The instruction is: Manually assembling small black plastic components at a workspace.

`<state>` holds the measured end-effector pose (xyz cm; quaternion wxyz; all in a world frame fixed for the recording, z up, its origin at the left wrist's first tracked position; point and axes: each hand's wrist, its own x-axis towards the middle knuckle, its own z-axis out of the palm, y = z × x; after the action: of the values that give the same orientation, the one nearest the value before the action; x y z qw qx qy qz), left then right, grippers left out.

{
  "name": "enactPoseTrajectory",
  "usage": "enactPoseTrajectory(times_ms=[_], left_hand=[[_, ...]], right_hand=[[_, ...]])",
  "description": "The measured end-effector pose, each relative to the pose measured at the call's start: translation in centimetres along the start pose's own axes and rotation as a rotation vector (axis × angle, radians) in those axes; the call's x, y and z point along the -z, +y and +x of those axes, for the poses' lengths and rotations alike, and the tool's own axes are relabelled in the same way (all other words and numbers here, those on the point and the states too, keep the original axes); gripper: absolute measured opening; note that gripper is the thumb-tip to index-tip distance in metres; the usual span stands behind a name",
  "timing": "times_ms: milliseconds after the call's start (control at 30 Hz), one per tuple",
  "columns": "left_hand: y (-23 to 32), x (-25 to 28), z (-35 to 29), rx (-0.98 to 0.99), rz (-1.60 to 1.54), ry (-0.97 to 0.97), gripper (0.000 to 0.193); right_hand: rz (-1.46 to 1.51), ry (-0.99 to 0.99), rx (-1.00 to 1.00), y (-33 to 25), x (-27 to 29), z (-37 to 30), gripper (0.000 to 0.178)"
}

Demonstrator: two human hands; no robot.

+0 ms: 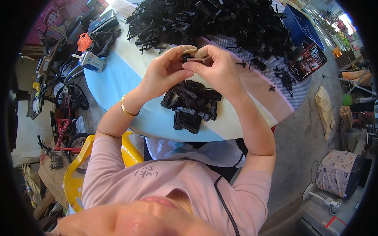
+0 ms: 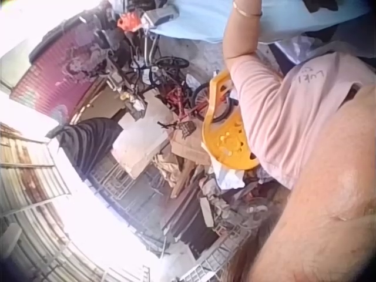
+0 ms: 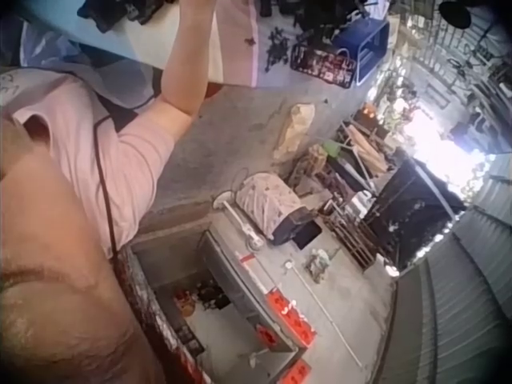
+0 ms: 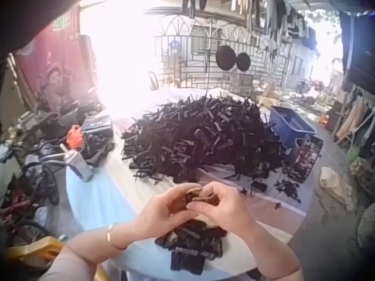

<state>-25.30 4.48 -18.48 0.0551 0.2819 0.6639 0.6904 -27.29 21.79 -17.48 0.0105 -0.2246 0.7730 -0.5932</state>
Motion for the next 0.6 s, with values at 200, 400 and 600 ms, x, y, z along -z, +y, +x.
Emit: enactPoseTrajectory(times_ms=[200,400,600], left_hand=[[-0.8,0.4,0.4,0.011,-0.050,0.139,0.038],[-0.7,0.2,0.3,-0.015,-0.021,0.185,0.033],[-0.5,0.3,0.0,-0.019,-0.025,0.176,0.031]], right_hand=[[0.260,-0.124,-0.143,-0.1,0.8,0.3,0.016],[0.148,-0.101,-0.090,0.3,0.1,0.1,0.020],[0.144,-0.086,-0.083,0.0,-0.4,-0.2,0.019]])
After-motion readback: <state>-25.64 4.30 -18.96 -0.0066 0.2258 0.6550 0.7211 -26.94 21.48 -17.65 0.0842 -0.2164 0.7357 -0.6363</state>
